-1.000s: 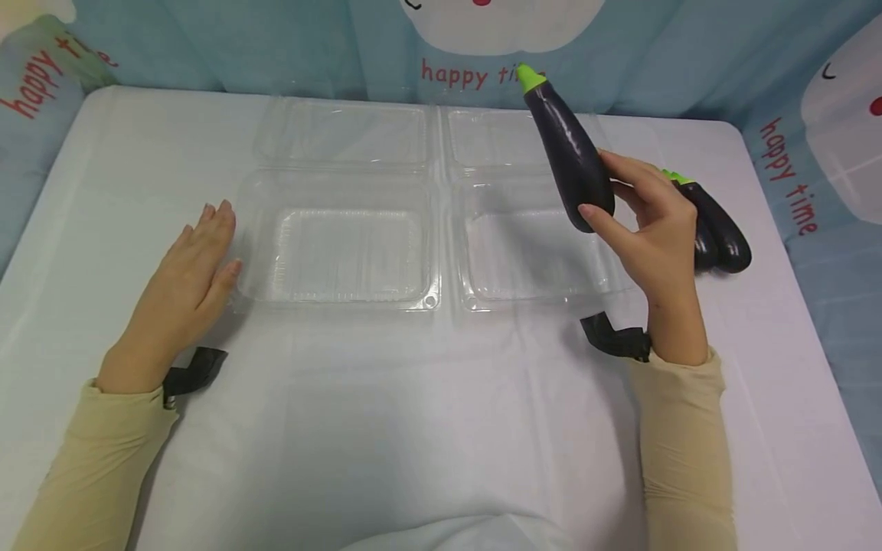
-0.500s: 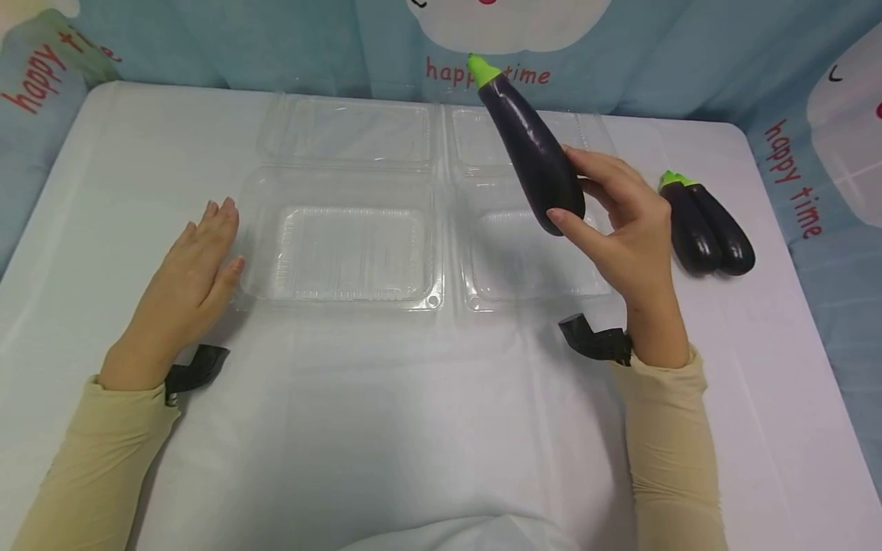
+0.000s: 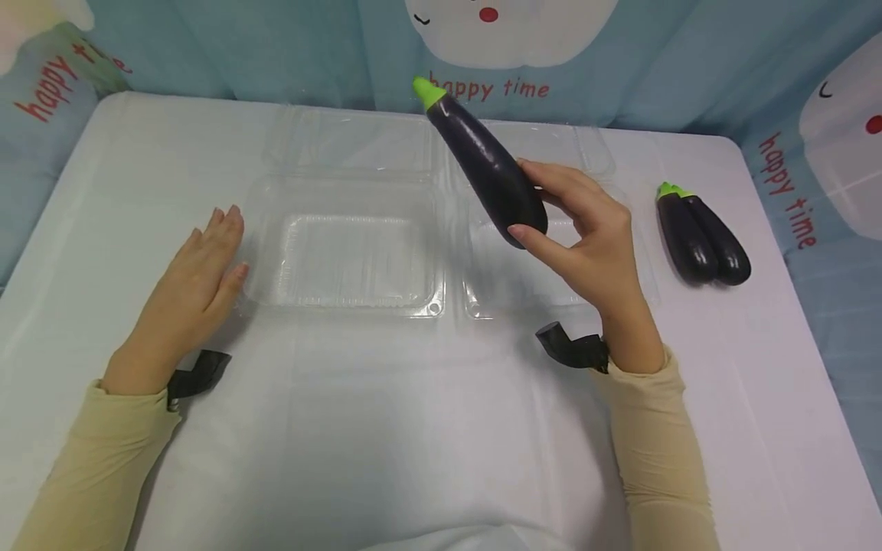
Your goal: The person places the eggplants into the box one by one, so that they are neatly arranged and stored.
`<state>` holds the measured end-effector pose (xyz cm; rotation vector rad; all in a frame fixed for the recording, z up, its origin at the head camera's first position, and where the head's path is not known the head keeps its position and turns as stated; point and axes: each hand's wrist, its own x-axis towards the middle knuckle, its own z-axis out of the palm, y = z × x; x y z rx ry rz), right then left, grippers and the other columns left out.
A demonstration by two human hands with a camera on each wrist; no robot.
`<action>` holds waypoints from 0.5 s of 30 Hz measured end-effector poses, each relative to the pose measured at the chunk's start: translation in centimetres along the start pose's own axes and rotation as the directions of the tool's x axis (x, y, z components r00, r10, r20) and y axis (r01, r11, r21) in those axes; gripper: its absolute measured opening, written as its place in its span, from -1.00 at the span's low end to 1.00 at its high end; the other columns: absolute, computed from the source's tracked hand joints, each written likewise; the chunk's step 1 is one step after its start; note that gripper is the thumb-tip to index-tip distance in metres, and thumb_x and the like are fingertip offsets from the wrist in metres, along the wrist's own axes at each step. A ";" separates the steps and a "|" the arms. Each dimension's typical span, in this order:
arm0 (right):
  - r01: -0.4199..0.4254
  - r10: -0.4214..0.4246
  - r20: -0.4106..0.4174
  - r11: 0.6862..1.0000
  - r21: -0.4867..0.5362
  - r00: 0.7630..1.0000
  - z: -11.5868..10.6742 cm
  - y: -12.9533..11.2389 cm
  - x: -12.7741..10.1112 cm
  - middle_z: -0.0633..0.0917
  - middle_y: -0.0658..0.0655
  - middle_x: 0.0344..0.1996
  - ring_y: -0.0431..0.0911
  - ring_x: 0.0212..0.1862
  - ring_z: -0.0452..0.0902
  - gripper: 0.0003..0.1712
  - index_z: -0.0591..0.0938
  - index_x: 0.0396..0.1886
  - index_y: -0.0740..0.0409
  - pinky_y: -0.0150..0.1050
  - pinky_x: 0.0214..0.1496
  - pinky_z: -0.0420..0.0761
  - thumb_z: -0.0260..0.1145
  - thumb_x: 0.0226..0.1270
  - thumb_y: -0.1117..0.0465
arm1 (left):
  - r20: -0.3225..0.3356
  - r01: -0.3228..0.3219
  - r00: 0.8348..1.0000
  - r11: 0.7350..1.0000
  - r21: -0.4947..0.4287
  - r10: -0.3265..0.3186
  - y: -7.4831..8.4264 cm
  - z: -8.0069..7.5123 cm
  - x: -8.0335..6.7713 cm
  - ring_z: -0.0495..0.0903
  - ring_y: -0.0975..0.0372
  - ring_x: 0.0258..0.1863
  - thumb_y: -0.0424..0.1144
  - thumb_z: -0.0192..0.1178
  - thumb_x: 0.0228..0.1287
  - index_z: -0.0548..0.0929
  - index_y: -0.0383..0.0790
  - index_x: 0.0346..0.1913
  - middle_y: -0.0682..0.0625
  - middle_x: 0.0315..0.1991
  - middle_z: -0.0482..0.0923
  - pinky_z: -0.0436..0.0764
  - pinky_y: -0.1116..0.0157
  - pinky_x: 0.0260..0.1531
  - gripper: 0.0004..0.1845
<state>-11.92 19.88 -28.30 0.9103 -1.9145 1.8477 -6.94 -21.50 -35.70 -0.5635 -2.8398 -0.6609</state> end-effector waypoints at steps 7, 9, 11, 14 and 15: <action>0.009 -0.004 0.094 0.998 -0.054 0.996 1.4 0.0 0.1 0.63 0.26 0.01 0.08 0.07 0.52 -0.37 0.52 0.01 0.63 -0.21 0.10 0.54 0.52 0.04 0.27 | -0.013 -0.012 1.000 1.000 -0.002 0.011 0.0 0.1 -0.2 -0.01 -0.06 0.44 -0.16 -0.11 0.50 0.09 -0.50 0.42 -0.33 0.41 0.06 -0.06 -0.06 0.39 -0.39; 0.015 -0.008 0.117 0.998 -0.062 0.993 1.8 0.0 0.2 0.63 0.25 0.02 0.08 0.08 0.51 -0.36 0.51 0.02 0.63 -0.20 0.11 0.53 0.51 0.06 0.23 | -0.020 -0.019 1.000 1.000 0.000 0.019 0.0 0.1 -0.2 -0.01 -0.05 0.44 -0.16 -0.11 0.50 0.09 -0.49 0.42 -0.32 0.42 0.06 -0.05 -0.06 0.38 -0.39; 0.022 -0.012 0.139 0.998 -0.067 0.990 2.3 0.0 0.3 0.62 0.25 0.02 0.08 0.07 0.51 -0.35 0.51 0.02 0.62 -0.18 0.11 0.53 0.50 0.09 0.20 | -0.027 -0.023 0.999 1.000 0.000 0.023 -0.1 0.2 -0.1 0.00 -0.06 0.44 -0.16 -0.11 0.50 0.09 -0.49 0.42 -0.32 0.41 0.07 -0.04 -0.06 0.38 -0.39; 0.044 -0.029 0.170 0.996 -0.081 0.985 2.9 0.2 0.3 0.63 0.24 0.02 0.08 0.06 0.51 -0.32 0.52 0.01 0.62 -0.17 0.10 0.54 0.47 0.12 0.11 | -0.021 -0.015 1.000 1.000 0.000 0.015 -0.1 0.1 -0.1 -0.01 -0.04 0.44 -0.17 -0.10 0.49 0.09 -0.48 0.42 -0.31 0.42 0.06 -0.05 -0.05 0.39 -0.39; 0.049 -0.033 0.178 0.995 -0.084 0.983 3.1 0.3 0.3 0.63 0.24 0.01 0.08 0.06 0.52 -0.31 0.52 0.01 0.62 -0.16 0.10 0.54 0.46 0.13 0.09 | -0.017 -0.011 1.000 1.000 -0.002 0.011 0.0 0.1 0.0 -0.02 -0.04 0.44 -0.18 -0.09 0.49 0.09 -0.48 0.42 -0.31 0.42 0.05 -0.06 -0.05 0.39 -0.39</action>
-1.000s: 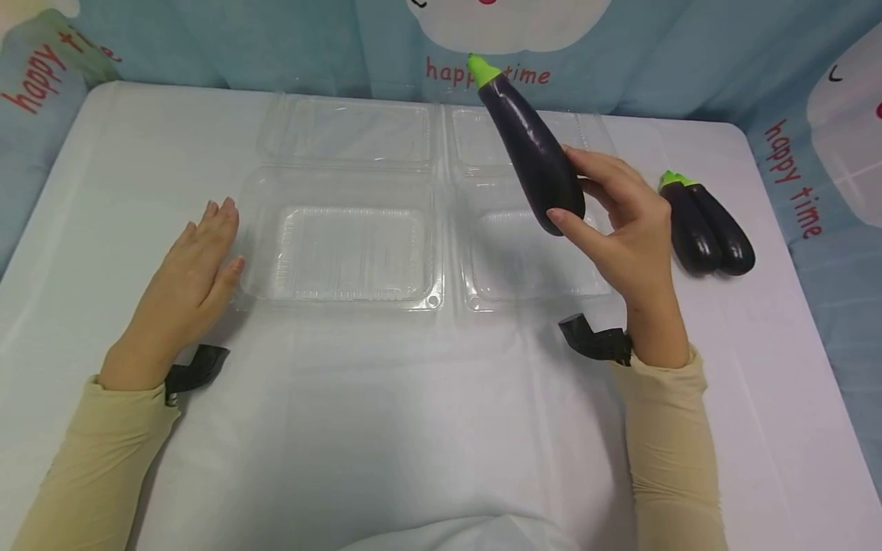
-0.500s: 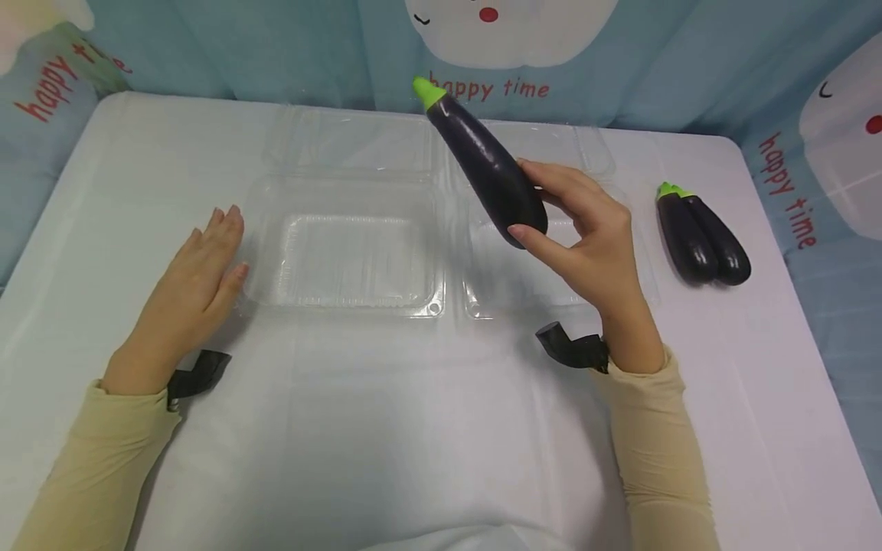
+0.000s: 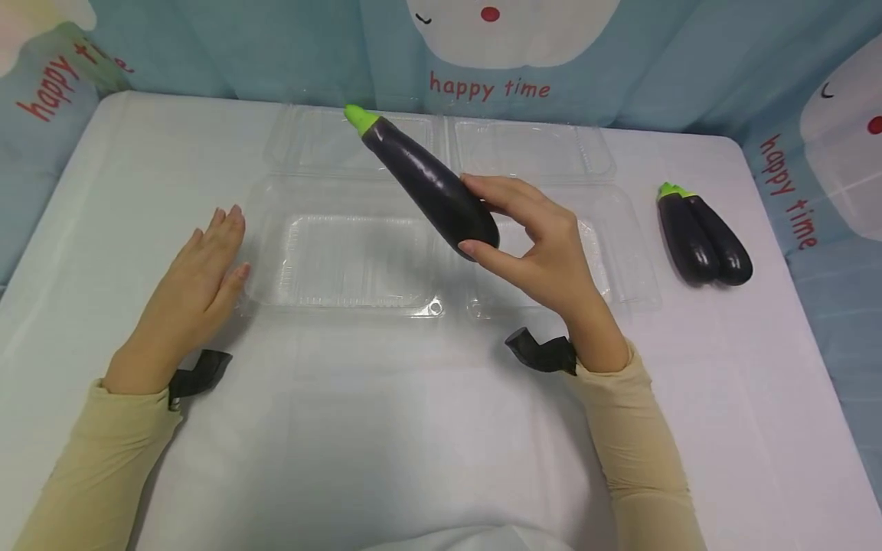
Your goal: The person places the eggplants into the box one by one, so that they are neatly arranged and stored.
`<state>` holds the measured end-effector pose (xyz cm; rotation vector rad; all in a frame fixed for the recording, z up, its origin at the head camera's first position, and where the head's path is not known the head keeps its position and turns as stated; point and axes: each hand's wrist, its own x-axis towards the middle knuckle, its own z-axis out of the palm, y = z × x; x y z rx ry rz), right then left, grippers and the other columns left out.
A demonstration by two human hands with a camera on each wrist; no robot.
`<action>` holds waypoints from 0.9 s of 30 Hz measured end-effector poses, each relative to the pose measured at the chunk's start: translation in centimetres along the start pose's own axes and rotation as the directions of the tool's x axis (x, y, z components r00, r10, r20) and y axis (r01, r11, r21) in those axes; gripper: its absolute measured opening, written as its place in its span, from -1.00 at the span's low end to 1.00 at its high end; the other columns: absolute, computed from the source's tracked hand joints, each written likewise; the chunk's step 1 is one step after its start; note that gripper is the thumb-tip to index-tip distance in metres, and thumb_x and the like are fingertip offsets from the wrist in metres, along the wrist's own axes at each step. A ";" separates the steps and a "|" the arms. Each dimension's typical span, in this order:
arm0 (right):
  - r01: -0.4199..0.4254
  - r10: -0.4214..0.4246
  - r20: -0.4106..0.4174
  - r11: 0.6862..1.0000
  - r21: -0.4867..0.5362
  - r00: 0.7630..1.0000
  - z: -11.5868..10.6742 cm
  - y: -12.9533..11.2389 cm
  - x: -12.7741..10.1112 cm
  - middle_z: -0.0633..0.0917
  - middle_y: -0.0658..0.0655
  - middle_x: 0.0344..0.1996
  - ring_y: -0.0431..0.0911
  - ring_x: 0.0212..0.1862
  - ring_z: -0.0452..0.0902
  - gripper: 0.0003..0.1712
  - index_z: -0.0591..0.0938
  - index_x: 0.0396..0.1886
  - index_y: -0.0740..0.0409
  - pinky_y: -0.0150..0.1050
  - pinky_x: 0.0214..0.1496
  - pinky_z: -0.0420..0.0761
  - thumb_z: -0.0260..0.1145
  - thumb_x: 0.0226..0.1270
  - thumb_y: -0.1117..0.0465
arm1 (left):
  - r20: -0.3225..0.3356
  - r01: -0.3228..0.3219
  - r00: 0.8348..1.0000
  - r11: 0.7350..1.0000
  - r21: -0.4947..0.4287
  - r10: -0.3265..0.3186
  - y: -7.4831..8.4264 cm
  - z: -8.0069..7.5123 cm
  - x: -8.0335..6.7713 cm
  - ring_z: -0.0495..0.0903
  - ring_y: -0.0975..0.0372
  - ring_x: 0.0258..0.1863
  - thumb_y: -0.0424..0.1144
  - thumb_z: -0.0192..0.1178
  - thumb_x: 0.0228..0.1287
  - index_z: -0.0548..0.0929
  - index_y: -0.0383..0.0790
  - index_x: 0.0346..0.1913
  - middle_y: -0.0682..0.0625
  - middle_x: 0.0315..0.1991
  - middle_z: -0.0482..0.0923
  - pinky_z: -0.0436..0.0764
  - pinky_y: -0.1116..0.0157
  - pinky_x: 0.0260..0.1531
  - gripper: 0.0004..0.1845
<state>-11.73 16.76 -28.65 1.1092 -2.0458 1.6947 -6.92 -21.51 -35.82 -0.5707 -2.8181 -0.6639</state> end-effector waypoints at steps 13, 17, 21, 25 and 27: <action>0.004 0.001 0.099 0.999 -0.044 0.995 1.8 0.8 -0.3 0.66 0.19 0.00 0.06 0.06 0.53 -0.34 0.57 0.02 0.52 -0.15 0.10 0.53 0.39 0.20 -0.01 | 0.009 0.003 1.000 1.000 0.006 -0.003 0.0 0.0 0.1 -0.06 0.00 0.46 -0.21 -0.13 0.49 0.06 -0.48 0.43 -0.30 0.43 0.03 -0.08 -0.04 0.39 -0.40; -0.008 0.017 0.130 0.998 -0.068 0.991 2.3 1.0 -0.6 0.65 0.19 0.02 0.04 0.08 0.52 -0.43 0.58 0.04 0.46 -0.14 0.10 0.53 0.44 0.18 0.11 | 0.020 0.005 1.000 1.000 0.010 -0.005 0.1 0.0 0.2 -0.09 0.03 0.46 -0.16 -0.18 0.51 0.04 -0.47 0.44 -0.28 0.44 0.01 -0.10 -0.02 0.40 -0.40; -0.028 0.038 0.168 0.998 -0.061 0.985 2.8 1.1 -0.8 0.64 0.22 0.02 0.02 0.09 0.52 -0.45 0.58 0.05 0.44 -0.12 0.11 0.52 0.48 -0.03 0.48 | 0.024 0.010 1.000 1.000 0.005 -0.010 0.1 0.0 0.2 -0.09 0.03 0.47 -0.17 -0.18 0.51 0.04 -0.47 0.44 -0.28 0.44 0.01 -0.10 -0.02 0.40 -0.40; -0.045 0.055 0.219 0.998 -0.049 0.974 3.4 1.3 -0.7 0.63 0.27 0.02 0.00 0.10 0.51 -0.37 0.55 0.06 0.48 -0.12 0.14 0.51 0.46 -0.14 0.61 | 0.027 0.016 1.000 1.000 0.008 -0.017 0.1 -0.1 0.1 -0.10 0.04 0.47 -0.18 -0.17 0.51 0.03 -0.46 0.44 -0.28 0.44 0.00 -0.10 -0.01 0.40 -0.40; -0.053 0.063 0.239 0.997 -0.048 0.969 3.6 1.4 -0.7 0.62 0.27 0.03 -0.01 0.11 0.51 -0.37 0.54 0.07 0.48 -0.13 0.14 0.51 0.46 -0.12 0.59 | 0.028 0.019 0.999 1.000 0.010 -0.020 0.1 -0.1 0.1 -0.10 0.05 0.47 -0.18 -0.17 0.51 0.03 -0.46 0.44 -0.28 0.44 0.00 -0.11 -0.01 0.41 -0.40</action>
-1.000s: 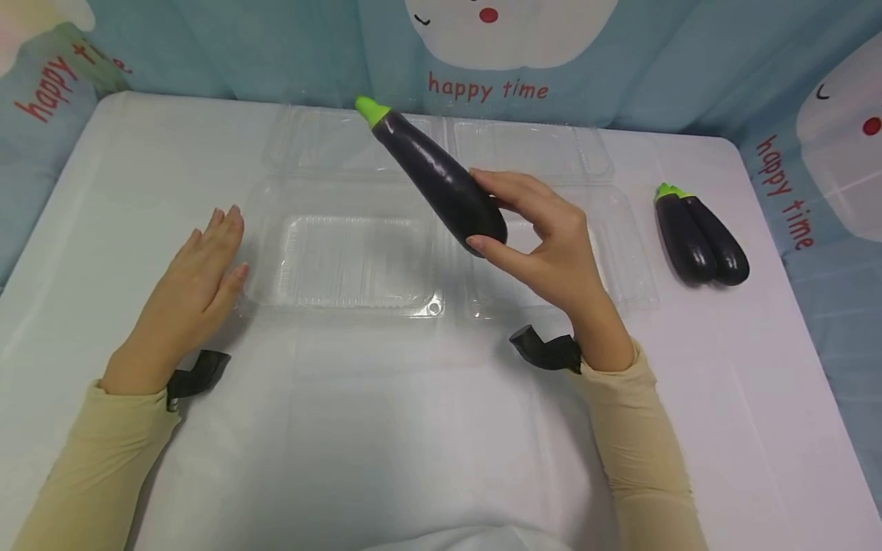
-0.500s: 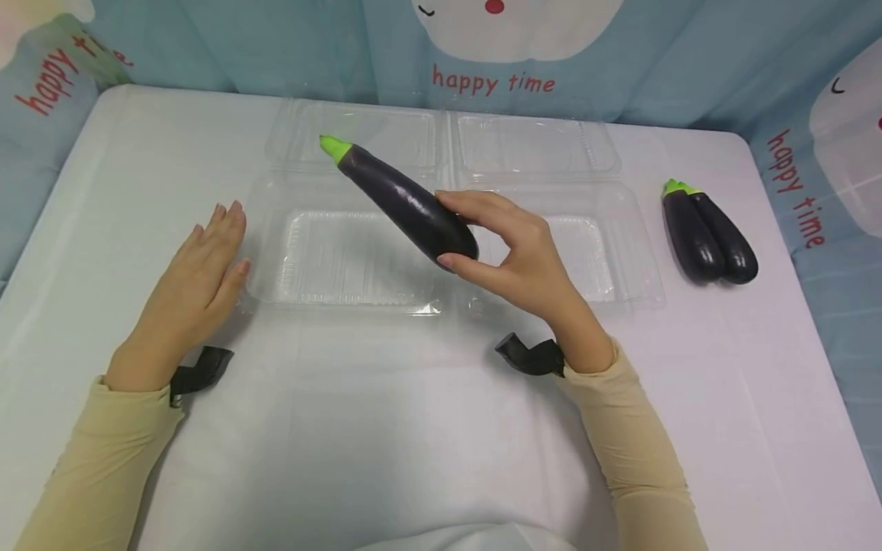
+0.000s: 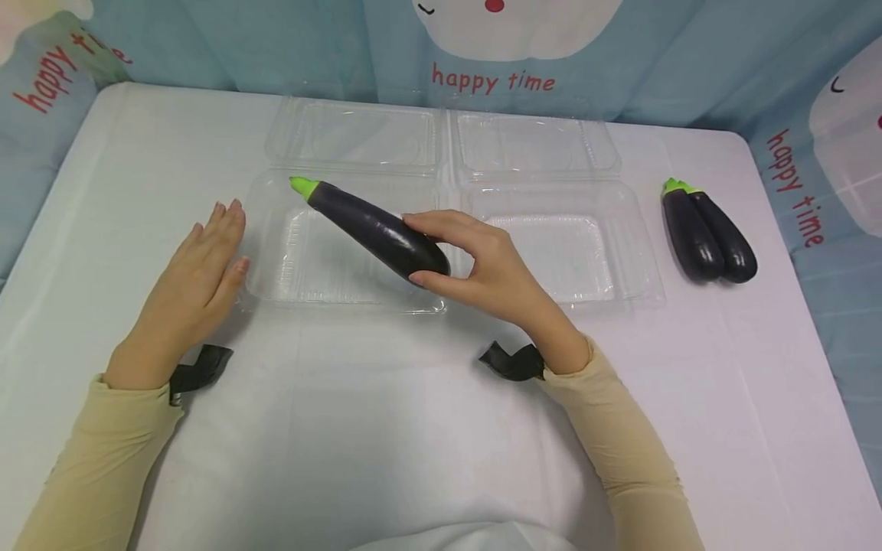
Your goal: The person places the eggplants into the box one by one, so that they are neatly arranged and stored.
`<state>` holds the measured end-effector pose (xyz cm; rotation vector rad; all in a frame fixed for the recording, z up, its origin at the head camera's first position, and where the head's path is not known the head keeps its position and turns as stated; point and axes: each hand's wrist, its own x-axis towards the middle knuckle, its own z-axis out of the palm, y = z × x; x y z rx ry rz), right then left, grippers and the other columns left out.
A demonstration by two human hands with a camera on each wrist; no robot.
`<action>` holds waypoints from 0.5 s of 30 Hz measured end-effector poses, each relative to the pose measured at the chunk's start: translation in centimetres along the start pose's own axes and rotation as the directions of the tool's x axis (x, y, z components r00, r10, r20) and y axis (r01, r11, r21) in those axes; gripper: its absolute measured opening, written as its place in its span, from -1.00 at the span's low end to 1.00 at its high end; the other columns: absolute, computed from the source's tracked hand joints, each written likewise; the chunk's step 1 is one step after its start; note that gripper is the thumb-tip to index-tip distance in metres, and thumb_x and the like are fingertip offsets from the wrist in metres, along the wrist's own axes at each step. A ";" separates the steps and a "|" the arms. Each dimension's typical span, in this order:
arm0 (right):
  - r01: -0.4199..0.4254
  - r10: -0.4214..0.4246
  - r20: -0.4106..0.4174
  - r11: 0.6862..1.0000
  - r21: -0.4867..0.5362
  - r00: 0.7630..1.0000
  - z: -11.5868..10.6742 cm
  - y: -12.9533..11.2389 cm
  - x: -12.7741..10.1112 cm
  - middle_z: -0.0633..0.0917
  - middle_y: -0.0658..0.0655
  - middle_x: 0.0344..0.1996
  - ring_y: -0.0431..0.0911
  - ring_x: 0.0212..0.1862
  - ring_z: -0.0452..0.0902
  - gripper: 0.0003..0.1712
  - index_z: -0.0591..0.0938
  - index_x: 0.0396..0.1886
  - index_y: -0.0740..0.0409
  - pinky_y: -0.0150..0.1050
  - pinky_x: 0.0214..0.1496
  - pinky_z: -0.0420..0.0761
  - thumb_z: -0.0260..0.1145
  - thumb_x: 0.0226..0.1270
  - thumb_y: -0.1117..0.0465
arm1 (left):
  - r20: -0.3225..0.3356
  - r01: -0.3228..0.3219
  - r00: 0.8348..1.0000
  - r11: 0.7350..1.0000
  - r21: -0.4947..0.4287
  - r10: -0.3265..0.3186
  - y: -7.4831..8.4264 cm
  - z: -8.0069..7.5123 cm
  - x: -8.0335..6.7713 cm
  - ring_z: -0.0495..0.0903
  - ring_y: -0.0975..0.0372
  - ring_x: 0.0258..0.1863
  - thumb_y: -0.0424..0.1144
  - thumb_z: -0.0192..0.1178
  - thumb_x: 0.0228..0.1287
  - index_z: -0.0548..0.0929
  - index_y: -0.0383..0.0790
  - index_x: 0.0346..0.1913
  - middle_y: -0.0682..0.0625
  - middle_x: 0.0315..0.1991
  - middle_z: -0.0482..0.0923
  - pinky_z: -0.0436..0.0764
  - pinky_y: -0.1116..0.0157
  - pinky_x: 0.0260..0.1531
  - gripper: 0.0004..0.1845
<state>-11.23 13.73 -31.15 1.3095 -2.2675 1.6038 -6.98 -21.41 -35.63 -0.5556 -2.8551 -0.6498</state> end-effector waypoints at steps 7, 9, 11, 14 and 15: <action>0.009 -0.009 0.033 1.000 -0.011 0.999 0.9 0.2 0.8 0.62 0.25 0.06 -0.03 0.11 0.52 -0.38 0.55 0.09 0.44 -0.15 0.13 0.51 0.49 -0.07 0.49 | -0.007 0.008 1.000 1.000 0.005 -0.008 -0.1 -0.4 0.2 -0.08 0.01 0.46 -0.18 -0.17 0.51 0.03 -0.47 0.44 -0.30 0.44 0.01 -0.11 -0.01 0.40 -0.40; 0.019 -0.018 0.036 0.999 -0.028 0.999 1.2 0.3 0.9 0.62 0.24 0.06 -0.03 0.11 0.52 -0.38 0.55 0.10 0.43 -0.16 0.14 0.51 0.49 -0.05 0.48 | -0.008 0.010 1.000 1.000 0.001 -0.010 -0.1 -0.5 0.2 -0.07 -0.02 0.46 -0.19 -0.15 0.50 0.03 -0.47 0.44 -0.31 0.43 0.02 -0.10 -0.03 0.40 -0.39; 0.017 -0.016 0.040 0.999 -0.047 0.999 1.5 0.3 0.8 0.62 0.24 0.05 -0.03 0.11 0.52 -0.38 0.55 0.10 0.42 -0.18 0.14 0.51 0.49 -0.05 0.47 | -0.003 0.014 1.000 1.000 -0.004 -0.014 -0.2 -0.4 0.1 -0.05 -0.03 0.45 -0.19 -0.14 0.50 0.03 -0.47 0.44 -0.33 0.43 0.04 -0.10 -0.03 0.40 -0.39; -0.006 0.010 0.039 0.996 -0.086 0.999 1.7 0.4 0.5 0.62 0.23 0.05 -0.03 0.09 0.53 -0.39 0.55 0.10 0.41 -0.22 0.13 0.51 0.49 -0.04 0.46 | 0.006 0.010 1.000 1.000 -0.007 -0.010 -0.2 -0.3 -0.1 -0.04 -0.04 0.45 -0.22 -0.11 0.48 0.03 -0.46 0.44 -0.33 0.42 0.04 -0.09 -0.04 0.39 -0.39; -0.019 0.023 0.041 0.995 -0.098 0.999 1.7 0.4 0.4 0.62 0.23 0.05 -0.02 0.09 0.53 -0.39 0.55 0.10 0.41 -0.23 0.13 0.51 0.49 -0.04 0.46 | 0.007 0.008 1.000 1.000 -0.007 -0.008 -0.1 -0.2 -0.2 -0.04 -0.04 0.45 -0.23 -0.11 0.48 0.03 -0.46 0.44 -0.33 0.42 0.04 -0.09 -0.04 0.39 -0.39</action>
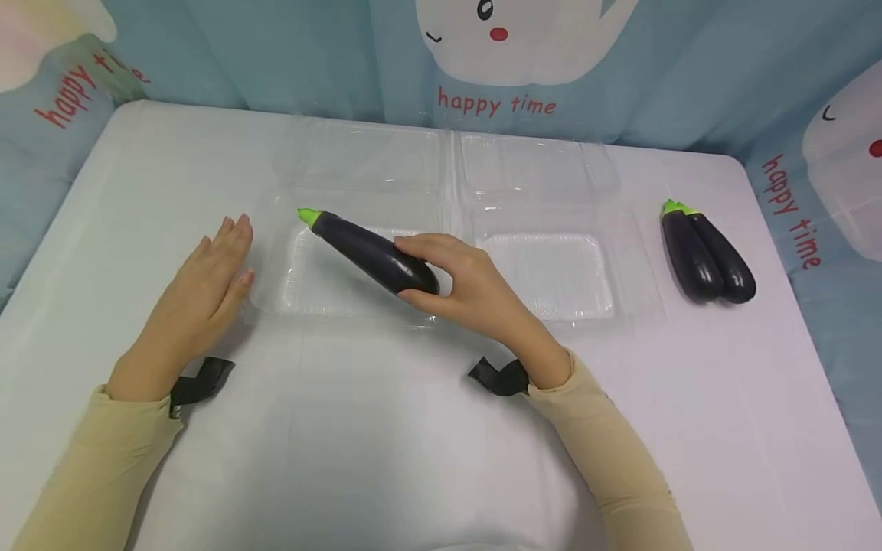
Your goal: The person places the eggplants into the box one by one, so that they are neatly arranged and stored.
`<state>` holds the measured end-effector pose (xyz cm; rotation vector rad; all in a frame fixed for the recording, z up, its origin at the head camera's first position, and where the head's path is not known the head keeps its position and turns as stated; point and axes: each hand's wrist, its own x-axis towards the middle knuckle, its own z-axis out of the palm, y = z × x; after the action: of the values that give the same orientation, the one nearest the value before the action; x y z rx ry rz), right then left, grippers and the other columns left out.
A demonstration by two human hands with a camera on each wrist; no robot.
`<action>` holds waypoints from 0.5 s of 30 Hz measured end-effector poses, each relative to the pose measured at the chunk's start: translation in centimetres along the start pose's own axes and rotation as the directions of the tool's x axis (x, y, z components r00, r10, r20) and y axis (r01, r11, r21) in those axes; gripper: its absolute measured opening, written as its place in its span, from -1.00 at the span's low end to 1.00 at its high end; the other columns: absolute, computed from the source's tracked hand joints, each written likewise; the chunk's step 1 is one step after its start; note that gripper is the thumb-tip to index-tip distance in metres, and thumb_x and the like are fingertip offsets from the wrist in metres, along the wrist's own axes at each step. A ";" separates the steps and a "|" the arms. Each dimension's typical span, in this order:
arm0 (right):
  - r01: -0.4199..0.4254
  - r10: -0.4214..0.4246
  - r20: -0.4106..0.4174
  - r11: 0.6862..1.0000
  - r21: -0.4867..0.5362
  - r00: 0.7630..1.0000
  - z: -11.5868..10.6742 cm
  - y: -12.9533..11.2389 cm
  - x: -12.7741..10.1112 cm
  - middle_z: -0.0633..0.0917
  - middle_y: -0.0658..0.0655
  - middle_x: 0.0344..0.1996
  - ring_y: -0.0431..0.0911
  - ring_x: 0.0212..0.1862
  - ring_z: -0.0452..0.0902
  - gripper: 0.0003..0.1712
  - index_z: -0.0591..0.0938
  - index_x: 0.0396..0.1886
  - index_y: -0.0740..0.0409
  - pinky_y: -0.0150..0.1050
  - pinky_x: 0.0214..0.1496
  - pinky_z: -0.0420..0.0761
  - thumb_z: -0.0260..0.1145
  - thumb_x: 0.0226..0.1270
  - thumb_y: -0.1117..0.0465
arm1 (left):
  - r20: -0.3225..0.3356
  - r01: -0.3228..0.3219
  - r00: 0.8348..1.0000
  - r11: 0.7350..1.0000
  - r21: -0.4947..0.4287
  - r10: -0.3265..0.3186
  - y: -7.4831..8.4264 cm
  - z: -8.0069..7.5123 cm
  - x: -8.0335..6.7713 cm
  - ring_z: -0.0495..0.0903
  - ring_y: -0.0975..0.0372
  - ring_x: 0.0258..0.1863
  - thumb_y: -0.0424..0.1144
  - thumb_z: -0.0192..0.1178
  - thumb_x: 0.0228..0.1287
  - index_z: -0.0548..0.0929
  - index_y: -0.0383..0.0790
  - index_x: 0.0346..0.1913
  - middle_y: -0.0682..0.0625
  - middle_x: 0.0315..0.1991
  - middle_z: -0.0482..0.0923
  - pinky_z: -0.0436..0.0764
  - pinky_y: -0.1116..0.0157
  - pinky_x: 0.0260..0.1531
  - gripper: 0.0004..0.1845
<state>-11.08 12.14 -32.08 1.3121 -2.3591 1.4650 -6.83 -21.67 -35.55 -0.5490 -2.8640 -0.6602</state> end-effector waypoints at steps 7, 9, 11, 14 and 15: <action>-0.082 0.083 0.067 0.997 -0.010 0.994 0.5 0.3 -0.6 0.63 0.18 0.04 -0.03 0.08 0.54 -0.42 0.55 0.12 0.36 -0.24 0.14 0.50 0.47 0.03 0.43 | -0.013 -0.024 1.000 1.000 -0.005 0.024 0.1 0.3 -0.2 -0.01 -0.05 0.44 -0.25 -0.07 0.46 0.08 -0.47 0.43 -0.32 0.42 0.06 -0.06 -0.06 0.39 -0.40; -0.096 0.096 0.094 0.995 -0.005 0.991 0.6 0.3 -0.5 0.63 0.17 0.04 -0.04 0.10 0.53 -0.43 0.55 0.13 0.34 -0.24 0.15 0.48 0.46 0.05 0.41 | -0.017 -0.028 0.999 1.000 -0.004 0.028 0.1 0.3 -0.2 0.01 -0.06 0.44 -0.25 -0.06 0.46 0.07 -0.47 0.43 -0.33 0.41 0.07 -0.06 -0.06 0.38 -0.39; -0.101 0.101 0.116 0.995 -0.002 0.988 0.7 0.4 -0.4 0.63 0.16 0.05 -0.05 0.13 0.51 -0.43 0.55 0.14 0.33 -0.24 0.19 0.46 0.45 0.08 0.39 | -0.022 -0.031 0.999 1.000 0.000 0.031 0.0 0.3 -0.2 0.01 -0.06 0.43 -0.25 -0.06 0.45 0.07 -0.46 0.43 -0.33 0.41 0.07 -0.05 -0.06 0.38 -0.39; -0.109 0.109 0.139 0.994 -0.004 0.984 0.8 0.6 -0.2 0.62 0.15 0.08 -0.05 0.17 0.48 -0.44 0.55 0.15 0.32 -0.24 0.23 0.42 0.45 0.10 0.36 | -0.023 -0.028 0.999 1.000 0.006 0.028 -0.1 0.2 -0.1 0.00 -0.05 0.44 -0.25 -0.07 0.46 0.06 -0.46 0.44 -0.32 0.41 0.07 -0.05 -0.06 0.38 -0.39; -0.115 0.114 0.145 0.993 -0.001 0.983 0.8 0.7 -0.2 0.62 0.15 0.08 -0.06 0.18 0.47 -0.44 0.55 0.15 0.32 -0.25 0.23 0.41 0.45 0.10 0.36 | -0.022 -0.025 0.999 1.000 0.007 0.025 -0.1 0.2 -0.1 0.00 -0.04 0.44 -0.25 -0.07 0.46 0.06 -0.46 0.44 -0.32 0.41 0.07 -0.05 -0.05 0.39 -0.39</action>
<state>-11.17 11.72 -33.10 1.3494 -2.5623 1.4554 -6.77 -21.74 -35.77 -0.5719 -2.8327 -0.6478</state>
